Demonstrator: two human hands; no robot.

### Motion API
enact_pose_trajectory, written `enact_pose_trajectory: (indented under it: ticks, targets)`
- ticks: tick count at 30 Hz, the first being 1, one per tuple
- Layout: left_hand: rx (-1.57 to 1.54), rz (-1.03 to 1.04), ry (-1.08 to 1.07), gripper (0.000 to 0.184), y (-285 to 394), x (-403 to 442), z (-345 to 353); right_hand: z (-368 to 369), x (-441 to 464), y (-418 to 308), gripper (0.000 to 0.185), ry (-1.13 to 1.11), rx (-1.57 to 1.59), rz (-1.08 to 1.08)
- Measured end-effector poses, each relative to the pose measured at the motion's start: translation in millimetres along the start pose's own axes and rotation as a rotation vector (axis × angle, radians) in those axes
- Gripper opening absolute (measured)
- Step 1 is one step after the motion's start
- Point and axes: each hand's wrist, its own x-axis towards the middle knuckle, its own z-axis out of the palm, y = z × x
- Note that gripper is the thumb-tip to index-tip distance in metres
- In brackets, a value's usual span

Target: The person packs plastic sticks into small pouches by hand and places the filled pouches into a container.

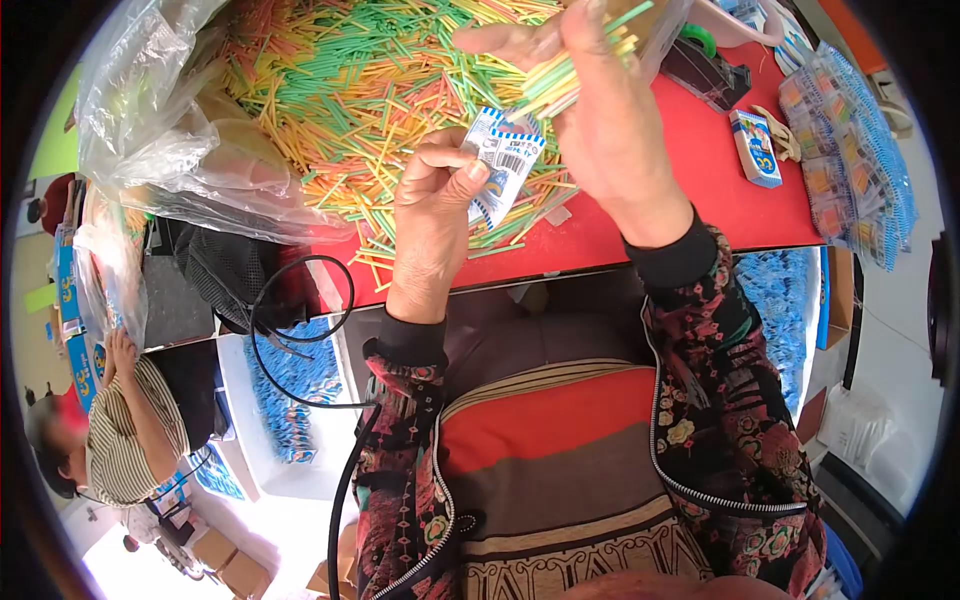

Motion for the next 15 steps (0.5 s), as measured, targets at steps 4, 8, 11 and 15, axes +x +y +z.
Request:
enact_pose_trajectory:
  ticks: [4, 8, 11, 15]
  targets:
    - [-0.065, -0.007, 0.016, 0.012, -1, 0, 2, -5, -5, 15, 0.039, -0.128, -0.212, -0.194]
    - [-0.050, 0.004, 0.012, 0.012, 1, -3, 5, 0, -11, 10, 0.040, -0.064, -0.249, -0.097]
    - [-0.053, -0.001, 0.033, 0.012, 3, -4, 5, -12, -7, 14, 0.043, -0.180, -0.410, -0.260]
    - [0.023, 0.020, 0.019, 0.012, 0, -3, 4, -7, -10, 20, 0.045, -0.173, -0.511, -0.327]
